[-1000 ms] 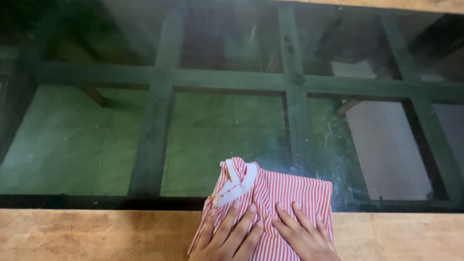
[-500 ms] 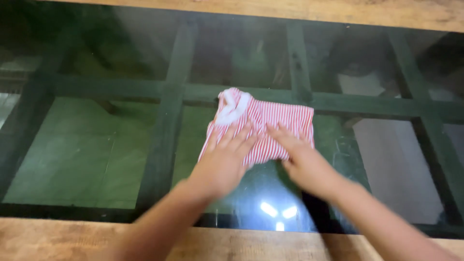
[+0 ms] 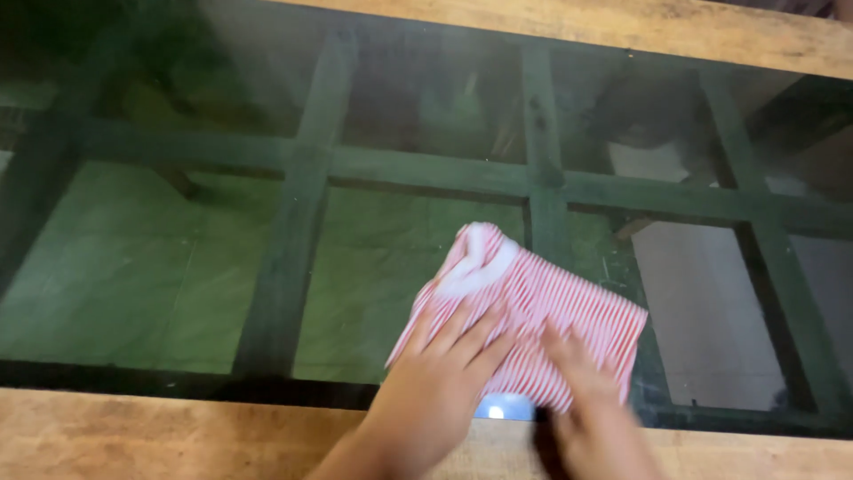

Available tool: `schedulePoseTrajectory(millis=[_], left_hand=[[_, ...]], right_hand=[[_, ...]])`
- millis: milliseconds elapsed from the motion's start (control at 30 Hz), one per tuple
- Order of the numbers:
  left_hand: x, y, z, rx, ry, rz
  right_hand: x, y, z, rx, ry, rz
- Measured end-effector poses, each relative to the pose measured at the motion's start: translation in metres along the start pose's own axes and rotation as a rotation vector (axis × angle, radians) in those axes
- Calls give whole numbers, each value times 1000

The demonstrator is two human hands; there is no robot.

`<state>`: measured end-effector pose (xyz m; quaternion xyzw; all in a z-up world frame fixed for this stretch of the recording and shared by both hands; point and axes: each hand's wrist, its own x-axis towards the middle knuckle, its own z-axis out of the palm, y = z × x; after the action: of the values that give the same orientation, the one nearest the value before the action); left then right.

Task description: Folding a red and white striped shirt on a glass table.

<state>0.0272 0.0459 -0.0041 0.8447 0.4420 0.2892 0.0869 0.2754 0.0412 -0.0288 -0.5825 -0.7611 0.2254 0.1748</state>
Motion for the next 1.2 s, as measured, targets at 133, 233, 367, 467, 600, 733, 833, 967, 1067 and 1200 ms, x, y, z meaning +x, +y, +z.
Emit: schedulePoseTrajectory(millis=[133,233,367,467,600,733,833,967,1067,1200], left_hand=[[-65,-4,6,86,-55,-132],[-86,-23,-6,330,141,-158],[-56,-47,-34,301,43,-322],[-11,-78,-45,267,-12,-380],[56,-137,-28,235,-41,-345],[129,-152,-3,149,-190,-348],[158,-133,20,212,-359,-308],[136,-87,35,162,-277,-192],[92,-59,35,132,-132,-68],[31,-24,32,92,-17,31]], right_hand=[[12,6,66,-242,-466,175],[21,-56,51,-182,-574,138],[75,-96,26,60,-295,-338],[135,-96,18,89,-237,-417],[210,-68,16,104,-127,-404],[242,-20,-6,97,-78,-359],[226,-4,-32,57,-65,-250],[169,16,-41,-14,33,-148],[109,13,-32,-96,92,-114],[42,3,-11,-55,56,-38]])
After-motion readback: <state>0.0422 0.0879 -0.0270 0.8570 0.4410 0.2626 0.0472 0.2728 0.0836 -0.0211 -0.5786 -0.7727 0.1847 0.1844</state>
